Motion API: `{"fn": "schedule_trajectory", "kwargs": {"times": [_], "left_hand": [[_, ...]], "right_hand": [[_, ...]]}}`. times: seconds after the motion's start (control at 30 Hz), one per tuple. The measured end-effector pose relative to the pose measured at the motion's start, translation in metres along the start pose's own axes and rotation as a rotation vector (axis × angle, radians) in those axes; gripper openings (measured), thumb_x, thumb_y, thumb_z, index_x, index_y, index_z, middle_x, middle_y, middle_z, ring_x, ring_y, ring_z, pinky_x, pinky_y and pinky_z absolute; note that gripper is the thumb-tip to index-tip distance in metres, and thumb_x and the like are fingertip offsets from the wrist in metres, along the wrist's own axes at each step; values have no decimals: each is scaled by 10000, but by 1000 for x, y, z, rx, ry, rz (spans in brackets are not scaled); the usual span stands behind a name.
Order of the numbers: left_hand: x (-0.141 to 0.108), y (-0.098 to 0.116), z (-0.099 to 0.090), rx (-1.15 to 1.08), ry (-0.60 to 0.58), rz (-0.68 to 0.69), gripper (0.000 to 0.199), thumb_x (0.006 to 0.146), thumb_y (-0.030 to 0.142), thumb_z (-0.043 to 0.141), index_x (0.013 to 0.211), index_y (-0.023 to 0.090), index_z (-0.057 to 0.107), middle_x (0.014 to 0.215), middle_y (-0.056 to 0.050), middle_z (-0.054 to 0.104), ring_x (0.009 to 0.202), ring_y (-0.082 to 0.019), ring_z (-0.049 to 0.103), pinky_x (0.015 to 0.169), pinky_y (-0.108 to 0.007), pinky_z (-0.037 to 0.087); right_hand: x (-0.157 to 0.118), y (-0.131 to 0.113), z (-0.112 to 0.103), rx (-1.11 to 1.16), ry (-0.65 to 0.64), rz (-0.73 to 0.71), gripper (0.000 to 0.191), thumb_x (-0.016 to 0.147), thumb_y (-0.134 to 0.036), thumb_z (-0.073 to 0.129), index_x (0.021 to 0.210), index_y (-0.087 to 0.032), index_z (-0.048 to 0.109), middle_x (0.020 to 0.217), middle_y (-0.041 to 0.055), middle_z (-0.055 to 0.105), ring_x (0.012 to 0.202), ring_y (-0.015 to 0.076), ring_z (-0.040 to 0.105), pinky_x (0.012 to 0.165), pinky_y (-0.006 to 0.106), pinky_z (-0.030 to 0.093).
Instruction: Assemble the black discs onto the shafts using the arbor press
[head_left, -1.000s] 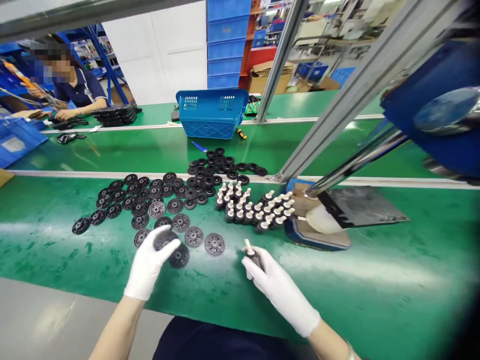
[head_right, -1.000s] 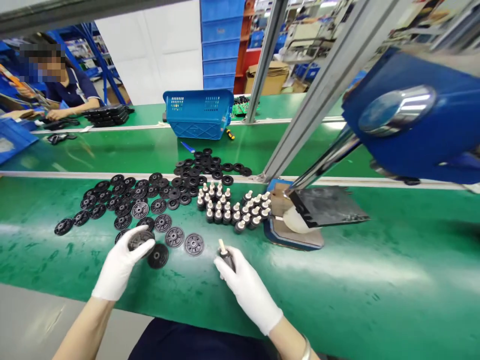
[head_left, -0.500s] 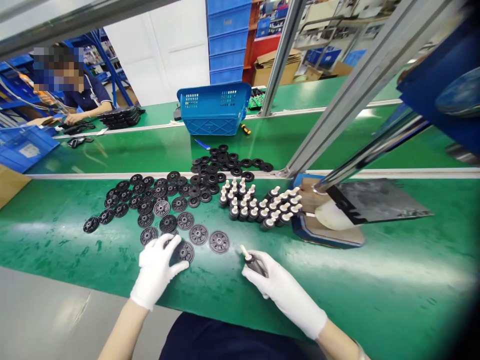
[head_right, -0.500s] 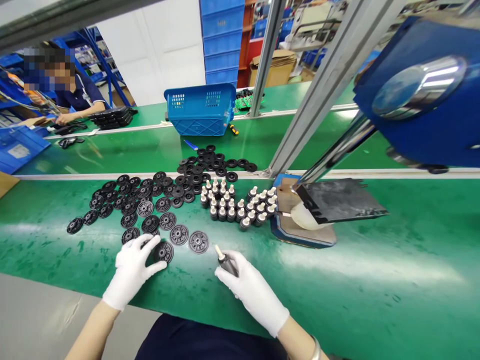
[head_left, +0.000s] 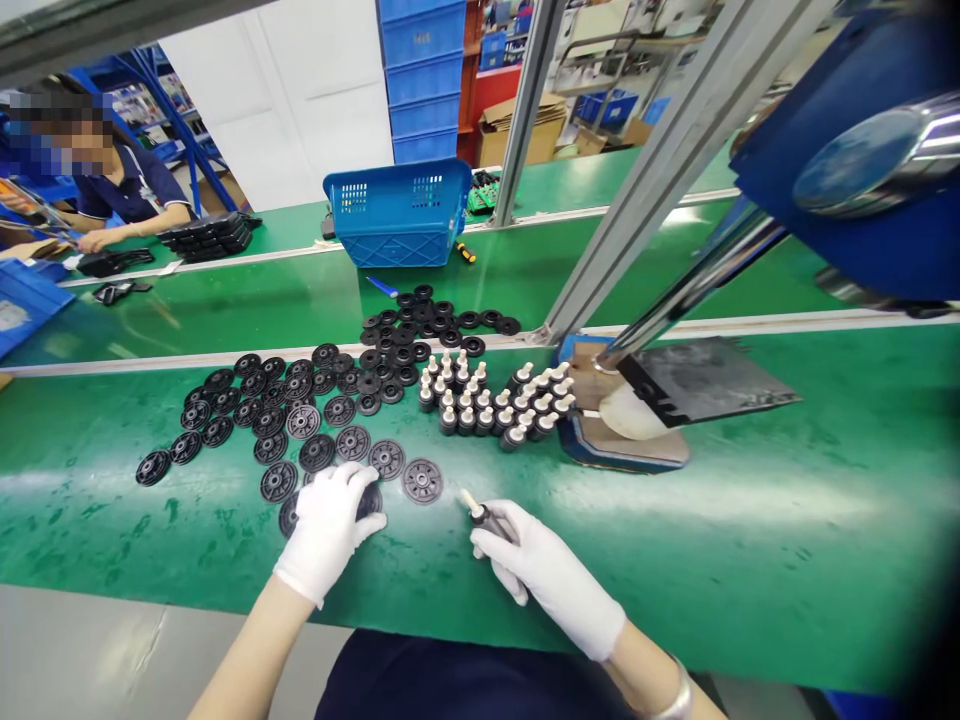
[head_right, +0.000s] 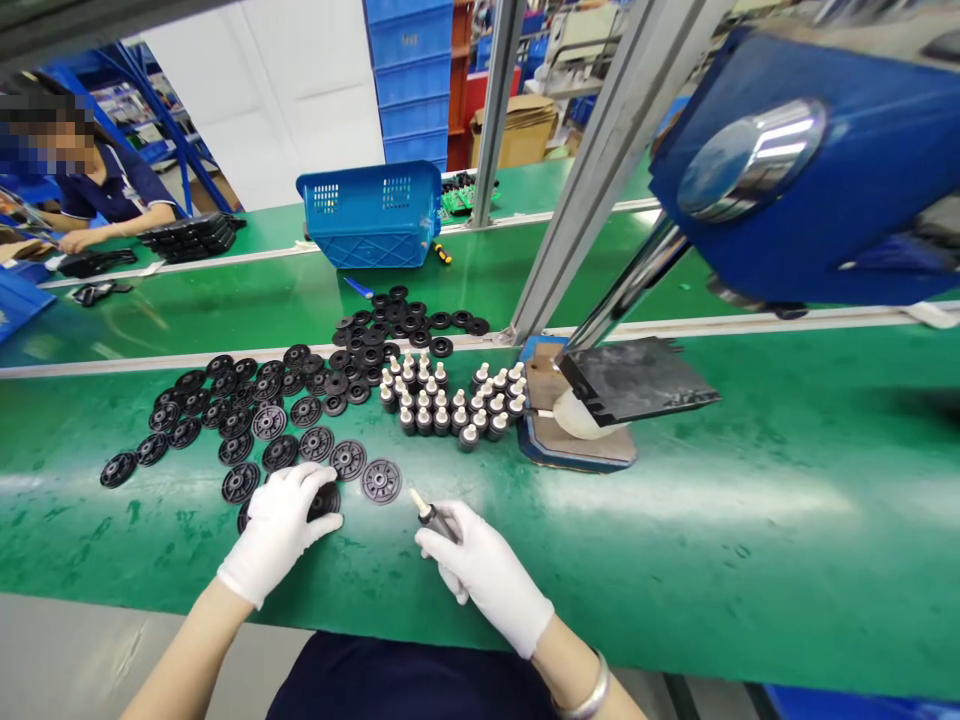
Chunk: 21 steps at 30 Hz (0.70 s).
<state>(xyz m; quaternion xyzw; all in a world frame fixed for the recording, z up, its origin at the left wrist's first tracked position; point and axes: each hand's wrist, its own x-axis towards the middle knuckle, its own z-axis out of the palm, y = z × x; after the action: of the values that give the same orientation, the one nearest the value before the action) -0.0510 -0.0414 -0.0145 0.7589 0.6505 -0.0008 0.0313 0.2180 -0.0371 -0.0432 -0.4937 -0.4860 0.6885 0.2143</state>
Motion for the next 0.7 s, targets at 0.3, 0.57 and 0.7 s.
{"fn": "schedule_trajectory", "kwargs": {"times": [0.3, 0.57, 0.7], "left_hand": [[5, 15, -12, -78, -190, -54, 744, 523, 368, 885, 1177, 147, 610, 1100, -169, 627, 994, -383, 578, 836, -500, 460], [-13, 49, -3, -882, -24, -116, 195, 714, 291, 781, 756, 184, 623, 883, -30, 619, 874, -202, 606, 832, -342, 478], [1, 64, -11, -1900, 27, -324, 223, 819, 364, 680, 911, 171, 617, 1110, -90, 633, 1042, -248, 621, 906, -411, 497]], "right_hand": [[4, 8, -3, 13, -34, -49, 364, 881, -394, 521, 1133, -145, 436, 629, -66, 585, 356, 66, 395, 523, 255, 388], [3, 0, -5, -18, -53, -9, 465, 839, -524, 528, 1105, -158, 422, 682, -35, 608, 340, 57, 392, 446, 245, 310], [-7, -20, 2, 6, -5, 1, 460, 831, -567, 511, 1061, -181, 413, 692, -41, 593, 320, 40, 348, 375, 213, 203]]}}
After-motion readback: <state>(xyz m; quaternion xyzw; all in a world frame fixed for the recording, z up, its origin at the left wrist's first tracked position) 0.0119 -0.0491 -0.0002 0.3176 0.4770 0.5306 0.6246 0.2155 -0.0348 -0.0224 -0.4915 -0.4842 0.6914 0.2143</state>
